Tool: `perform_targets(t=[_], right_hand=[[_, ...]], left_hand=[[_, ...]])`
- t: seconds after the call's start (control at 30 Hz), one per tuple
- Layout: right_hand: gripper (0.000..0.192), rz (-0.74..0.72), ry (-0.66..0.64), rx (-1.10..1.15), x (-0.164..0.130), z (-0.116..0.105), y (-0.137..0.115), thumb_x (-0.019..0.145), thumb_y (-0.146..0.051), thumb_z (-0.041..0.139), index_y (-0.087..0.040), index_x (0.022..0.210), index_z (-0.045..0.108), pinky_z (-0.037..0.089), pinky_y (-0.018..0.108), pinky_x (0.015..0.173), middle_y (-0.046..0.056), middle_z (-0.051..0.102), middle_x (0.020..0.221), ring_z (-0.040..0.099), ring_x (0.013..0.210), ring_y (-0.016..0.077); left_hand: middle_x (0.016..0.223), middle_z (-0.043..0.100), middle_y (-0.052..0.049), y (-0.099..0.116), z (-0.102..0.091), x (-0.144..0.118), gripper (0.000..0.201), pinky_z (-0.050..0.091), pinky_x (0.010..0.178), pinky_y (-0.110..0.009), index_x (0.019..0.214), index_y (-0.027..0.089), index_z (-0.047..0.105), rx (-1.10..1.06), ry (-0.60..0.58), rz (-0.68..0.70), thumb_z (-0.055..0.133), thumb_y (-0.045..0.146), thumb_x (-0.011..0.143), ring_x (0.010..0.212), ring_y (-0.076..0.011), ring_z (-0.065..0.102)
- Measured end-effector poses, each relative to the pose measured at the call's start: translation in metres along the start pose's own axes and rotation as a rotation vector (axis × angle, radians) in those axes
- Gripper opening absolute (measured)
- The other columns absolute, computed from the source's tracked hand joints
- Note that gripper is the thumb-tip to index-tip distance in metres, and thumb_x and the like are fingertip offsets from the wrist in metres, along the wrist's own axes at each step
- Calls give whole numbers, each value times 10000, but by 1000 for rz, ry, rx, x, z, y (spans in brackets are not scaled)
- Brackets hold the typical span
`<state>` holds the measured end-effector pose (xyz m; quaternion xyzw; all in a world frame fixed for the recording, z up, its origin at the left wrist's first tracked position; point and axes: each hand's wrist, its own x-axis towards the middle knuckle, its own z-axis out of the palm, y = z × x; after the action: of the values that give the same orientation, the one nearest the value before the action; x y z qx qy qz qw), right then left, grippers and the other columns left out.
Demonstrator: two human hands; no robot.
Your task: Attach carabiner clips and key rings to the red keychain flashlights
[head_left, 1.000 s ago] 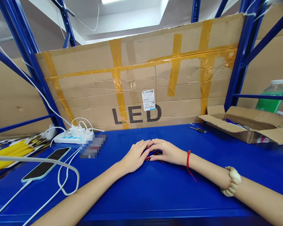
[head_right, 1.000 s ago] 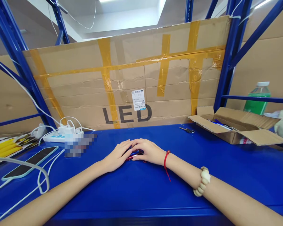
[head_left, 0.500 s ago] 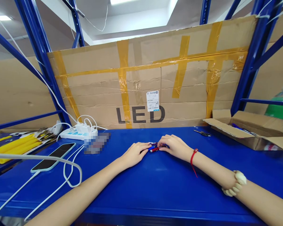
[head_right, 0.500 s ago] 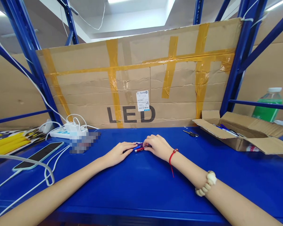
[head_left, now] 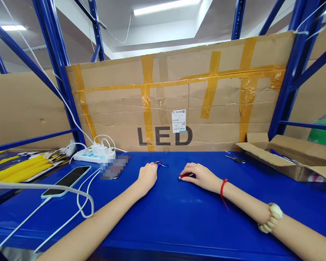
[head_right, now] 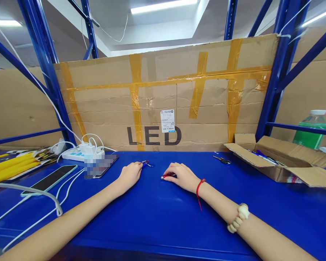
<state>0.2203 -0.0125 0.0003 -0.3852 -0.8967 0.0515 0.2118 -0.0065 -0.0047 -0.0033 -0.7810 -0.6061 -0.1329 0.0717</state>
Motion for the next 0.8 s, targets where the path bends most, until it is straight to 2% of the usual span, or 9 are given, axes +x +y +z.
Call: perform_targets(t=[0.13, 0.27, 0.43, 0.6, 0.67, 0.8], right_hand=[[229, 17, 16, 18, 0, 2, 2, 871, -373, 482, -253, 935, 667, 424, 285, 752, 27, 622, 912, 560, 860, 168], [236, 84, 36, -34, 0, 3, 4, 868, -375, 475, -255, 976, 647, 435, 294, 753, 27, 618, 948, 559, 881, 174], [295, 247, 53, -203, -3, -1, 4, 838, -450, 497, -232, 980, 637, 440, 303, 742, 50, 613, 968, 552, 941, 205], [325, 419, 79, -269, -3, -3, 2, 836, -450, 500, -173, 920, 647, 429, 304, 636, 97, 611, 901, 580, 855, 236], [280, 433, 76, -252, -2, -2, 3, 837, -411, 514, -176, 914, 646, 420, 289, 623, 86, 617, 882, 588, 815, 218], [200, 398, 59, -191, 0, 0, 4, 842, -338, 518, -201, 894, 653, 418, 269, 625, 61, 622, 873, 581, 797, 190]], left_hand=[[995, 620, -180, -10, -2, 4, 316, 471, 717, -375, 986, 122, 614, 59, -10, -101, 361, 49, 813, 933, -283, 579], [1007, 603, -180, -19, -4, 4, 316, 466, 731, -370, 969, 122, 616, 65, 10, -137, 355, 37, 811, 973, -286, 558], [1076, 568, -176, -20, -8, 2, 307, 434, 821, -391, 1061, 119, 588, 42, 81, -91, 387, 104, 830, 1040, -293, 519], [1121, 559, -119, -13, -9, 2, 308, 400, 884, -354, 1108, 154, 561, 23, 134, -19, 382, 180, 858, 1056, -245, 512], [1118, 563, -125, -12, -8, 2, 300, 401, 876, -365, 1096, 145, 564, 28, 137, -23, 398, 197, 852, 1047, -253, 512], [1098, 557, -195, -16, -3, 4, 313, 394, 852, -443, 1077, 78, 566, 44, 140, -83, 444, 220, 826, 1030, -324, 506]])
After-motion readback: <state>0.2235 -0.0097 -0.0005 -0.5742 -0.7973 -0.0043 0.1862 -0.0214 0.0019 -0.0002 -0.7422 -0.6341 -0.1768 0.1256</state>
